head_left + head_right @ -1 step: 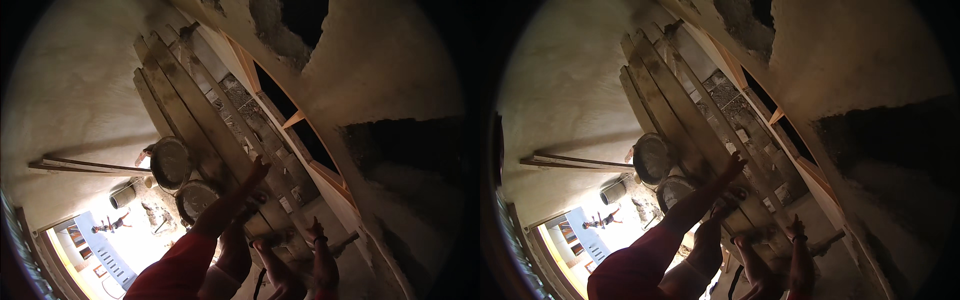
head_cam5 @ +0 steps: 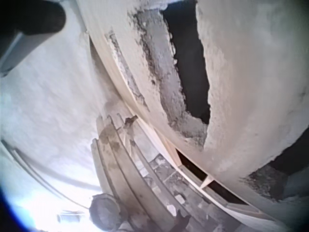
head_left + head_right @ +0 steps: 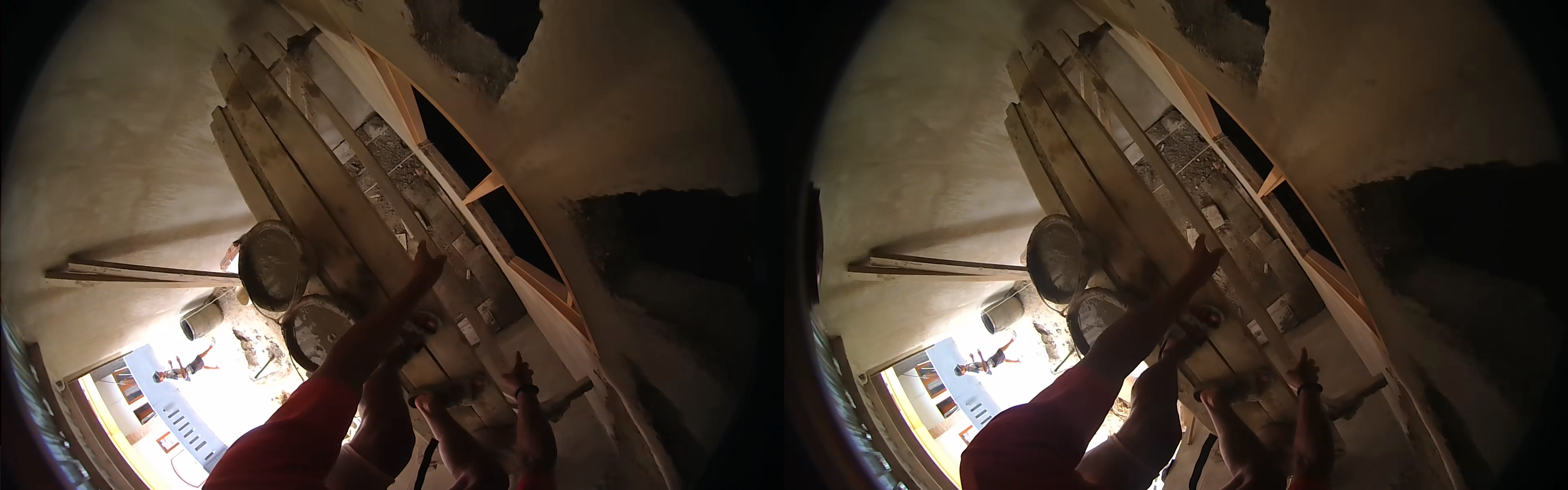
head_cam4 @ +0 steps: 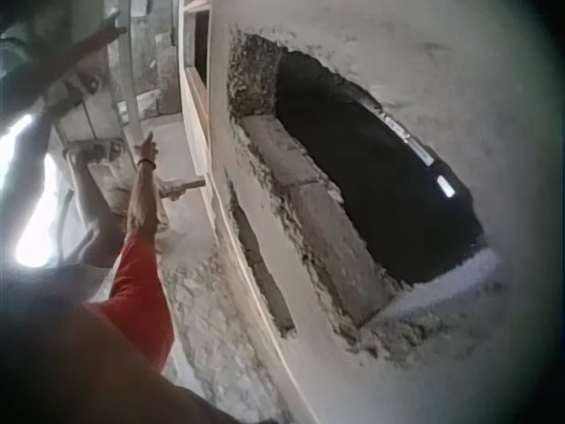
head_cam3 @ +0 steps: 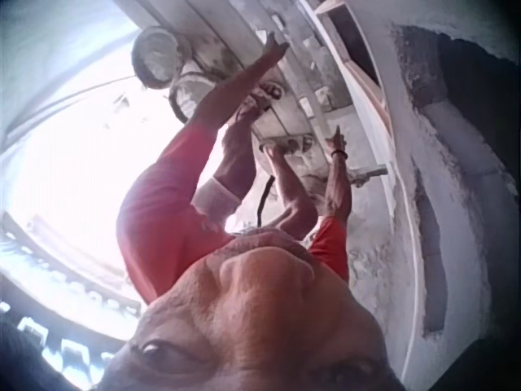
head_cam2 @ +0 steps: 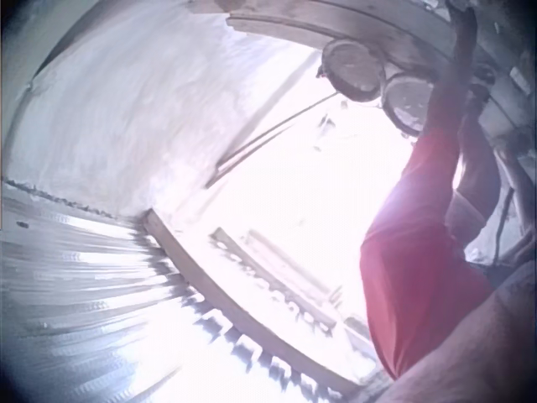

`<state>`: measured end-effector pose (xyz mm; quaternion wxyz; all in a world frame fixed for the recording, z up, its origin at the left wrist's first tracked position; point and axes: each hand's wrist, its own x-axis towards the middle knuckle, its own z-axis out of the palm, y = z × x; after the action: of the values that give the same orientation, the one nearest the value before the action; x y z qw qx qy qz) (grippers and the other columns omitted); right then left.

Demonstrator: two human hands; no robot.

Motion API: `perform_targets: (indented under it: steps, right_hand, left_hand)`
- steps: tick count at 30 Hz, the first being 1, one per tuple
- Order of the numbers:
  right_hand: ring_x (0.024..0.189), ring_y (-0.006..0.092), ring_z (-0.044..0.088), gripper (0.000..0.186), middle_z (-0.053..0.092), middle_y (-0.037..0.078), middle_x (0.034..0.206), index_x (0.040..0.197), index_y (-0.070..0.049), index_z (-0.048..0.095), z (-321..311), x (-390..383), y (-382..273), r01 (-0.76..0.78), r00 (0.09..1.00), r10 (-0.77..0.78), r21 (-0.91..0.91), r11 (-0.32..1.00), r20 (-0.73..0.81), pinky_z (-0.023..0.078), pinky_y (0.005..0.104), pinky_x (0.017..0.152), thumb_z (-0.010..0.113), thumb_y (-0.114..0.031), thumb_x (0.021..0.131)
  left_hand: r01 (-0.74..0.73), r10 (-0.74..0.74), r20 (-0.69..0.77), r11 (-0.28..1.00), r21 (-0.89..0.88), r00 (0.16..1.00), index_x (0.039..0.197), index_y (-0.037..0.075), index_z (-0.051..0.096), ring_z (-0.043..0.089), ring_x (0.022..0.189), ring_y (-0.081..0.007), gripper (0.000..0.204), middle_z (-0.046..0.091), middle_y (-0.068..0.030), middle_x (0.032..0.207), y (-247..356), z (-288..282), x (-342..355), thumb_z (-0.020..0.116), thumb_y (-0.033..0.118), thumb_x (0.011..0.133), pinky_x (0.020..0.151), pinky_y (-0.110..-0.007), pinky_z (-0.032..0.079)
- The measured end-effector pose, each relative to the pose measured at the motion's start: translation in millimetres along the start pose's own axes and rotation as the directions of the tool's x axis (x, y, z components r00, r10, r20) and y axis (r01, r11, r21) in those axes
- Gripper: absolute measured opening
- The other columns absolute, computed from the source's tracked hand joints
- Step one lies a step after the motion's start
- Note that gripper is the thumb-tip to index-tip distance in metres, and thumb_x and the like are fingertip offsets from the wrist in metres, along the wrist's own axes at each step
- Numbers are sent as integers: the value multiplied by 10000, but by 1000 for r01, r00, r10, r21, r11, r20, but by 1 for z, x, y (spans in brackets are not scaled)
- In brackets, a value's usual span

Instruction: The person applies mortar to a wall and smooths it using a trowel and a wooden straightedge while standing on a scaffold. They scoop the mixture from a bucket and spread it along the wall surface and a wooden frame.

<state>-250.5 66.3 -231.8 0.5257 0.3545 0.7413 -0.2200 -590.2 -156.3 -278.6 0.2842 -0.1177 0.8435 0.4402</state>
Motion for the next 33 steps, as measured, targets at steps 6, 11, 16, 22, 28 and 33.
perform_targets:
  steps: [6,11,16,22,28,33]
  right_hand:
    - [1226,418,389,1004,349,170,1389,1483,-190,116,47,58,11,10,1000,-9,-65,998,15,439,525,924,703,-277,674]
    - [1153,392,489,942,478,204,1287,1444,-104,222,65,89,2,126,991,-126,-22,992,-34,441,468,959,721,-212,652]
    - [1055,401,561,620,582,227,1130,1257,-36,447,64,94,2,162,987,-161,120,980,-14,467,463,914,646,-75,671]
    - [1036,420,555,507,573,222,1092,1182,-29,463,92,102,6,201,975,-186,117,973,-124,473,485,889,620,-55,700]
    - [1036,362,573,503,577,180,1093,1165,-91,488,74,104,-14,291,939,-272,65,954,-209,485,446,893,686,-119,704]
    - [1140,339,519,566,549,160,1183,1287,-145,464,46,86,-54,164,975,-135,163,973,-175,450,493,924,635,-181,748]
  left_hand:
    - [161,-160,-141,987,-4,977,1432,-10,103,489,1152,-404,926,465,-263,1264,-26,58,51,706,251,779,974,-454,410]
    - [281,-298,31,854,-438,954,1374,31,182,594,904,-295,783,534,-180,1108,-60,65,70,689,152,790,723,-425,535]
    - [303,-265,147,836,-458,953,1165,64,342,578,887,-255,470,543,-130,986,-65,70,79,650,99,810,730,-424,531]
    - [221,-170,182,923,-315,969,1163,61,382,589,872,-259,339,589,-120,949,-102,76,99,555,110,875,760,-424,516]
    - [-505,367,368,414,758,854,909,127,658,598,911,-284,184,646,-104,936,-105,47,133,535,241,834,825,-471,405]
    - [-539,350,481,87,838,804,879,132,675,665,760,-268,263,674,-103,810,-106,23,177,516,341,857,647,-450,497]
